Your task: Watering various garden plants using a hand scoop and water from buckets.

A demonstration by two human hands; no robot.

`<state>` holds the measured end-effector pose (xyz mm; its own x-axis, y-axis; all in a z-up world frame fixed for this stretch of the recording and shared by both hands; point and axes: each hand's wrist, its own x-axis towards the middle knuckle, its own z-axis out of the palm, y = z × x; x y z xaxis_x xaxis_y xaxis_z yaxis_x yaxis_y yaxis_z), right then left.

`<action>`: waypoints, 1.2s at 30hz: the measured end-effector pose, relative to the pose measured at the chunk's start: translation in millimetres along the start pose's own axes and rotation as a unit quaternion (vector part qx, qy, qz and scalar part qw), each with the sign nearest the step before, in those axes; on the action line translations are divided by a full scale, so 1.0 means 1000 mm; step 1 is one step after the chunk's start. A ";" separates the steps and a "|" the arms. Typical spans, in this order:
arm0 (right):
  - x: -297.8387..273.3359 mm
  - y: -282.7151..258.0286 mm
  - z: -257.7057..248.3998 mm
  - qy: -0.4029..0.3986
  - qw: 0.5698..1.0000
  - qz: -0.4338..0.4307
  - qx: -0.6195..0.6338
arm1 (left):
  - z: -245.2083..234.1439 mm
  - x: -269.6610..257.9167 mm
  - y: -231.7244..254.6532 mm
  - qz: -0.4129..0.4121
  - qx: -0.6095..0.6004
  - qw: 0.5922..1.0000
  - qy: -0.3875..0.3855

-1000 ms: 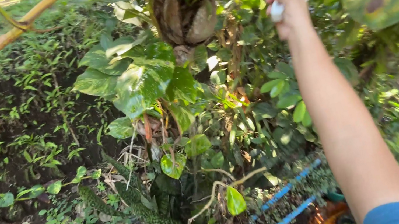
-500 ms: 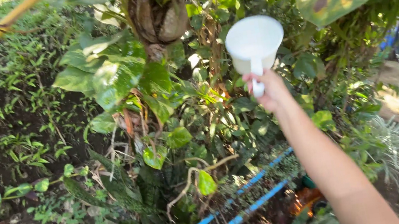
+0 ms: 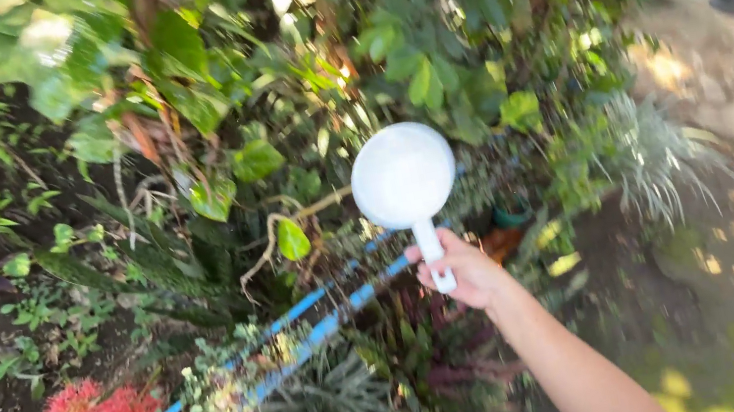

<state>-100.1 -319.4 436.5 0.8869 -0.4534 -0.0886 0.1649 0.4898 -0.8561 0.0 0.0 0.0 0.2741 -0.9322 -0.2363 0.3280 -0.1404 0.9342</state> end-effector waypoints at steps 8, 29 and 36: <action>-0.126 0.151 -0.070 0.180 0.981 0.032 0.069 | 0.055 -0.082 0.134 -0.080 -0.010 0.997 -0.020; -0.533 0.369 -0.130 0.601 0.780 -0.038 0.172 | 0.277 -0.121 0.106 -0.201 0.204 0.904 -0.316; -0.670 0.381 -0.187 0.685 0.686 -0.003 0.246 | 0.409 -0.130 0.035 -0.229 0.262 0.879 -0.327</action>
<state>-711.7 31.8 74.8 -0.2961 -0.5661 -0.7693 0.5914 0.5239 -0.6131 -394.4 -20.2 172.7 -0.4120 -0.7064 -0.5755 -0.2405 -0.5249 0.8165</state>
